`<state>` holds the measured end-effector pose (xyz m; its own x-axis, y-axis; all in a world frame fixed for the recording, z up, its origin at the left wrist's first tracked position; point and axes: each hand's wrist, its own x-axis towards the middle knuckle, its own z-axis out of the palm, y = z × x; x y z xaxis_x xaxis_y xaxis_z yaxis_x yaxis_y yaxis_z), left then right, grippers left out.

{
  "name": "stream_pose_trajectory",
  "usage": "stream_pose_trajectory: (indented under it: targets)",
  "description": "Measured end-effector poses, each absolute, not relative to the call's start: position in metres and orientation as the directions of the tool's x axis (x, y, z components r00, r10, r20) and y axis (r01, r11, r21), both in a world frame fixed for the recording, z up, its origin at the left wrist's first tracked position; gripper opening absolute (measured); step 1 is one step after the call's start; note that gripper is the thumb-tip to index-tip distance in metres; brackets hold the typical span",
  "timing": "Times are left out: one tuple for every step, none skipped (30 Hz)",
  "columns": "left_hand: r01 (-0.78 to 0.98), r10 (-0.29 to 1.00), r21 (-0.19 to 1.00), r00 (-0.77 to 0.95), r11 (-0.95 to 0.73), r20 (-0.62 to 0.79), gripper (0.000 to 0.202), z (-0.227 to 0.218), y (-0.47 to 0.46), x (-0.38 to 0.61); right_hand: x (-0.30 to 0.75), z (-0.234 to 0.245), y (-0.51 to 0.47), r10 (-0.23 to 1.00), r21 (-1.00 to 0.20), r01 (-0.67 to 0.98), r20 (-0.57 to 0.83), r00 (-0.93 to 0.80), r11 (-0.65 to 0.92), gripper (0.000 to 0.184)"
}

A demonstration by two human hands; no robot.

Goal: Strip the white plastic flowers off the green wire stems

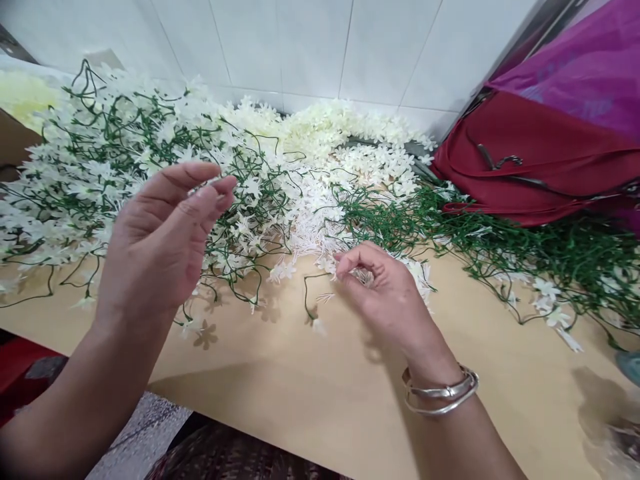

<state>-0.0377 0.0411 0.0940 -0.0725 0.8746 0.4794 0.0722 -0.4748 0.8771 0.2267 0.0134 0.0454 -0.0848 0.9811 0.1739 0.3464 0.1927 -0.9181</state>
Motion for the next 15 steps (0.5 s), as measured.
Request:
stream_pose_trajectory:
  targets:
    - [0.066,0.889,0.888,-0.021,-0.456,0.458,0.019,0.095,0.037,-0.034,0.226,0.045,0.014,0.984,-0.94,0.291,0.172,-0.044,0.178,0.012]
    - [0.06,0.901,0.899,0.032,-0.433,0.432,0.019,0.096,0.034,-0.03,0.226,0.045,0.014,0.987,-0.961,0.226,0.157,-0.02,0.157,0.014]
    - [0.051,0.91,0.91,0.079,-0.411,0.407,0.019,0.097,0.03,-0.025,0.225,0.045,0.014,0.991,-0.979,0.156,0.129,-0.019,0.13,0.017]
    - [0.036,0.915,0.919,0.116,-0.392,0.385,0.018,0.098,0.026,-0.02,0.223,0.045,0.013,0.995,-0.991,0.088,0.095,-0.042,0.099,0.02]
    - [0.017,0.919,0.928,0.147,-0.373,0.366,0.018,0.099,0.023,-0.015,0.22,0.045,0.012,0.994,-0.998,0.024,0.064,-0.085,0.066,0.021]
    - [-0.004,0.921,0.935,0.176,-0.353,0.349,0.017,0.101,0.02,-0.009,0.217,0.046,0.011,0.99,-0.999,-0.031,0.043,-0.137,0.039,0.022]
    - [-0.026,0.921,0.943,0.207,-0.333,0.331,0.017,0.102,0.018,-0.003,0.213,0.046,0.01,0.982,-0.996,-0.083,0.035,-0.188,0.02,0.023]
    - [-0.047,0.918,0.948,0.238,-0.316,0.317,0.016,0.103,0.017,0.003,0.209,0.048,0.009,0.973,-0.989,-0.15,0.04,-0.227,0.005,0.023]
    - [-0.067,0.912,0.95,0.264,-0.306,0.312,0.016,0.104,0.017,0.009,0.207,0.05,0.008,0.969,-0.974,-0.228,0.051,-0.243,-0.006,0.025]
    - [-0.085,0.906,0.95,0.284,-0.302,0.314,0.016,0.105,0.019,0.015,0.206,0.053,0.008,0.971,-0.957,-0.291,0.057,-0.234,-0.014,0.026]
    - [-0.096,0.901,0.948,0.294,-0.304,0.319,0.016,0.104,0.022,0.021,0.207,0.056,0.008,0.979,-0.935,-0.354,0.062,-0.195,-0.011,0.027]
    - [-0.1,0.9,0.946,0.294,-0.307,0.323,0.016,0.103,0.026,0.026,0.21,0.06,0.009,0.989,-0.912,-0.41,0.062,-0.137,0.0,0.028]
    - [-0.092,0.901,0.947,0.291,-0.309,0.322,0.016,0.1,0.03,0.031,0.215,0.064,0.01,0.996,-0.891,-0.455,0.057,-0.07,0.02,0.029]
    - [-0.071,0.905,0.95,0.29,-0.305,0.312,0.016,0.096,0.034,0.035,0.222,0.068,0.012,0.999,-0.875,-0.484,0.044,-0.007,0.035,0.03]
    - [-0.044,0.906,0.953,0.299,-0.301,0.3,0.016,0.09,0.038,0.038,0.229,0.072,0.013,0.998,-0.868,-0.493,0.032,0.051,0.053,0.03]
